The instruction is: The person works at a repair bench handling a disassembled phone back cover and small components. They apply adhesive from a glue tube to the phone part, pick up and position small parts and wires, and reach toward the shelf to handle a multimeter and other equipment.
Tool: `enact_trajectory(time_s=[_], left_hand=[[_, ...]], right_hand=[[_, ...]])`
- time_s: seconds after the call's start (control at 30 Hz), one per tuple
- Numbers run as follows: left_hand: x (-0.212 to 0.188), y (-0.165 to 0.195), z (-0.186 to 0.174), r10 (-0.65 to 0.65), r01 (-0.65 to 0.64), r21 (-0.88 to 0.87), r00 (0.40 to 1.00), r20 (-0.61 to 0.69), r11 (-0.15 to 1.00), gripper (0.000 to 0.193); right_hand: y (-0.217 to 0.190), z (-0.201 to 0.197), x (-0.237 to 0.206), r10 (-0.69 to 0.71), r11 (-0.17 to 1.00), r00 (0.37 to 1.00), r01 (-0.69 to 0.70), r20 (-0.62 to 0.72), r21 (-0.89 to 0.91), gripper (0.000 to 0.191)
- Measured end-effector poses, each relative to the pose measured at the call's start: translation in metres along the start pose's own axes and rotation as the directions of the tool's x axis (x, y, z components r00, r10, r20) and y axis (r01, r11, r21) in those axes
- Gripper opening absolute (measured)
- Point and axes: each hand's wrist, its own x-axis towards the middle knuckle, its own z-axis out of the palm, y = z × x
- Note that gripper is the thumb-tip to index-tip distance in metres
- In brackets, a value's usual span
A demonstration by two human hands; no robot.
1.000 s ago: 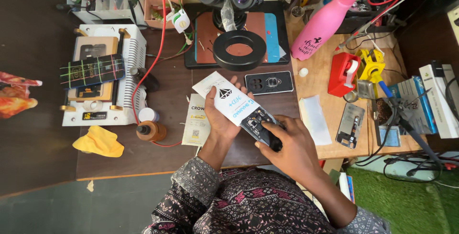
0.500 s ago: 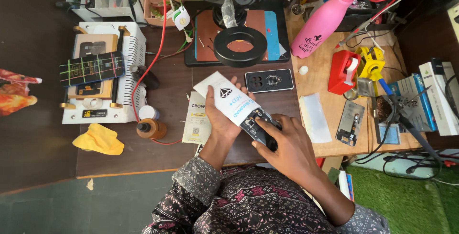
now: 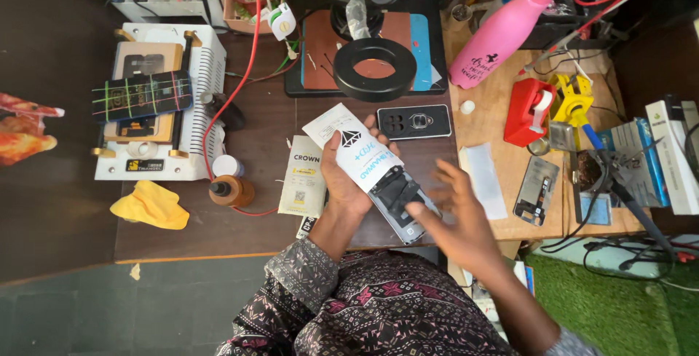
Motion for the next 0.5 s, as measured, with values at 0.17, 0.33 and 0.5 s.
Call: enact_trajectory(time_s=[0.17, 0.33, 0.5], left_hand=[[-0.002, 0.002, 0.01, 0.009, -0.009, 0.015, 1.0, -0.001, 1.0, 0.063], [-0.001, 0.0, 0.012, -0.041, 0.038, 0.07, 0.998, 0.046, 0.997, 0.066], [0.002, -0.005, 0.004, -0.133, 0.128, 0.043, 0.981, 0.143, 0.991, 0.068]], right_hand=[[0.024, -0.02, -0.009, 0.25, 0.805, 0.915, -0.377, 0.315, 0.458, 0.058], [0.038, -0.007, -0.005, 0.251, 0.814, 0.942, -0.33, 0.222, 0.478, 0.052], [0.04, 0.007, 0.008, 0.269, 0.813, 0.955, -0.293, 0.121, 0.504, 0.044]])
